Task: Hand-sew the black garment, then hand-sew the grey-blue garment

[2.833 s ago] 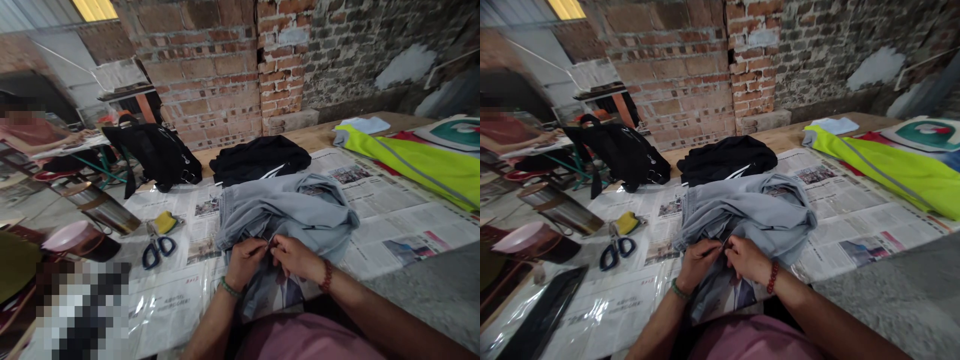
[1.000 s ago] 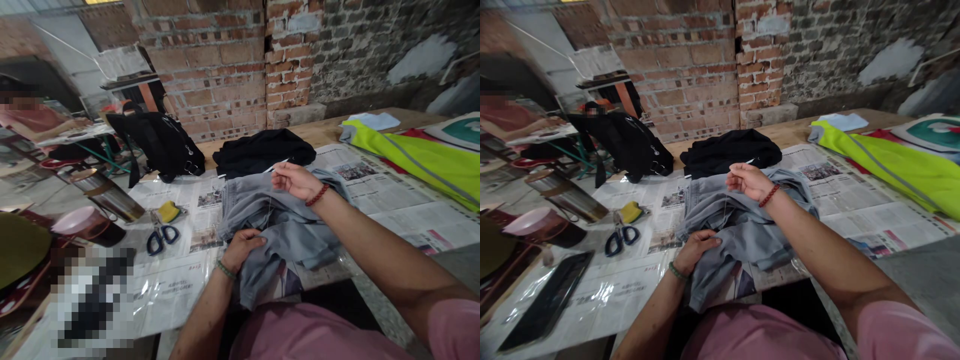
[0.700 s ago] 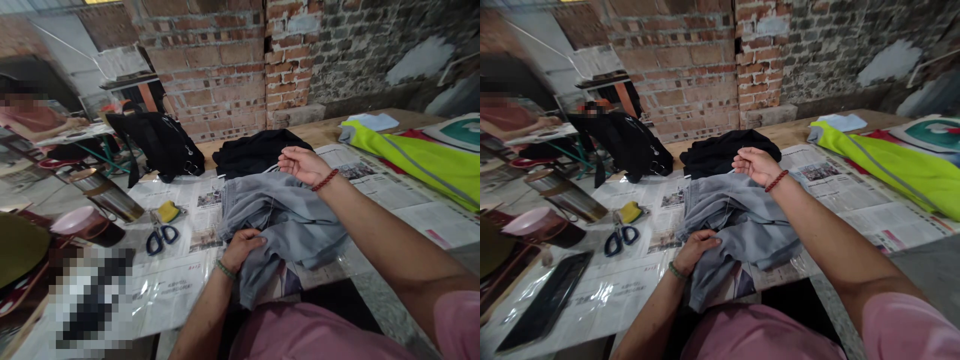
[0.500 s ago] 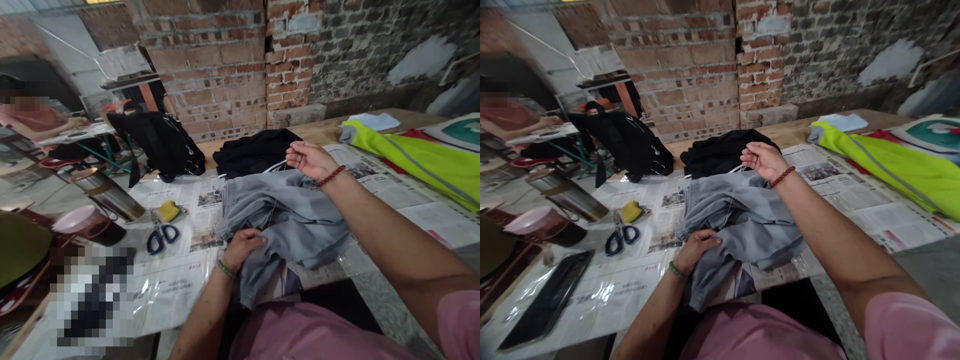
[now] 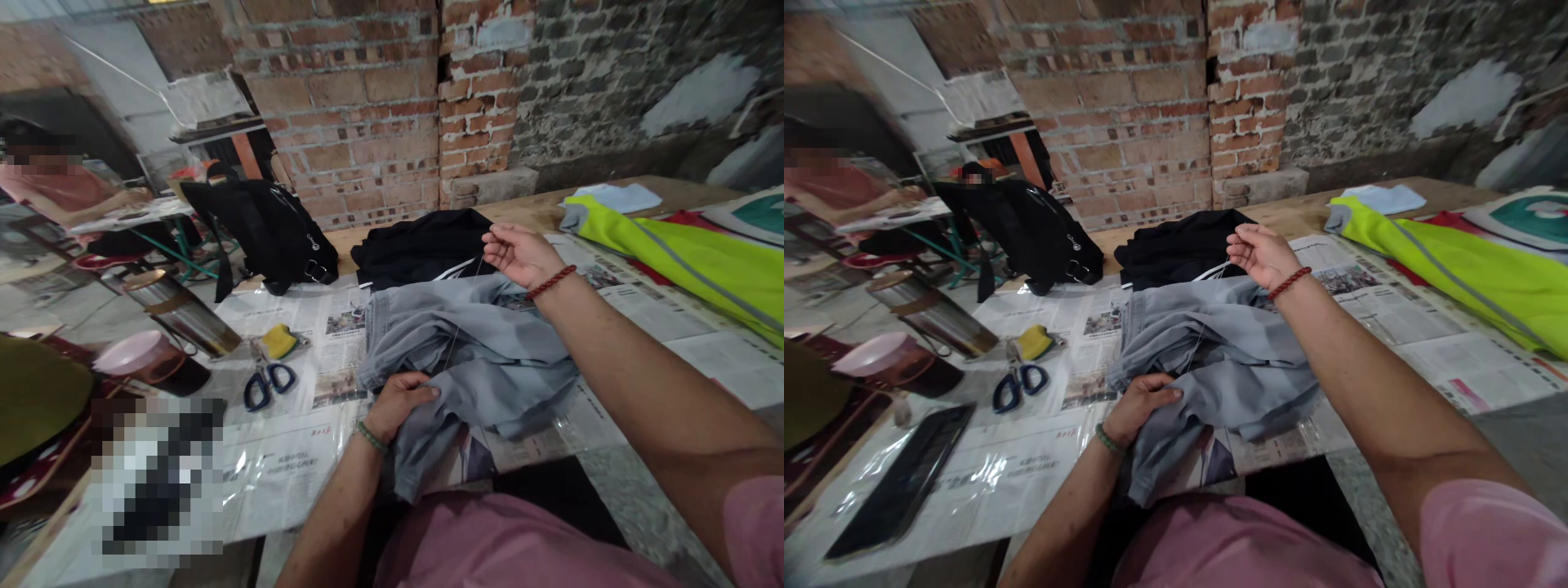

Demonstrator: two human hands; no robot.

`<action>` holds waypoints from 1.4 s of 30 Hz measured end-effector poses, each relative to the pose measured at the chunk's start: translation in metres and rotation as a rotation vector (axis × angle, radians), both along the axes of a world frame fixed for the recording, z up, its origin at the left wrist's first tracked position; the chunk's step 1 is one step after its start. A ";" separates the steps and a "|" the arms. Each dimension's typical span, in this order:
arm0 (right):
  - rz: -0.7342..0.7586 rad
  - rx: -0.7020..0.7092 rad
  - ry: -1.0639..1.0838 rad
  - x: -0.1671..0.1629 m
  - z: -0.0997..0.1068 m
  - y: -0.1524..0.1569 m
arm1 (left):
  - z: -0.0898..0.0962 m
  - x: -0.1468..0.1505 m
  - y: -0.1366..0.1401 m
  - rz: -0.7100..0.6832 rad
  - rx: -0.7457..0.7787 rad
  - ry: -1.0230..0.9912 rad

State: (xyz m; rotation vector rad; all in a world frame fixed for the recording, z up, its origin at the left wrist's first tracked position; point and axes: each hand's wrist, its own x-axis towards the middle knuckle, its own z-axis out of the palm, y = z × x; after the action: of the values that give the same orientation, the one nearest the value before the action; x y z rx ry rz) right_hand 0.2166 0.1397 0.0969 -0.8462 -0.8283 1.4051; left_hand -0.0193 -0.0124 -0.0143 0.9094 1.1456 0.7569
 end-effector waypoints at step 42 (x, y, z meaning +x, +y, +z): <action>0.756 0.597 -1.041 -0.056 -0.091 -0.098 | 0.008 -0.006 -0.002 0.054 0.171 0.120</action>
State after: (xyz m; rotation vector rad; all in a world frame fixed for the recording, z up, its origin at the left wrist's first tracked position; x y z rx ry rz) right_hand 0.1604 0.0417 0.0061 -0.7842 -2.4198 1.1277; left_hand -0.0253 -0.0145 -0.0059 1.0821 1.2276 0.8635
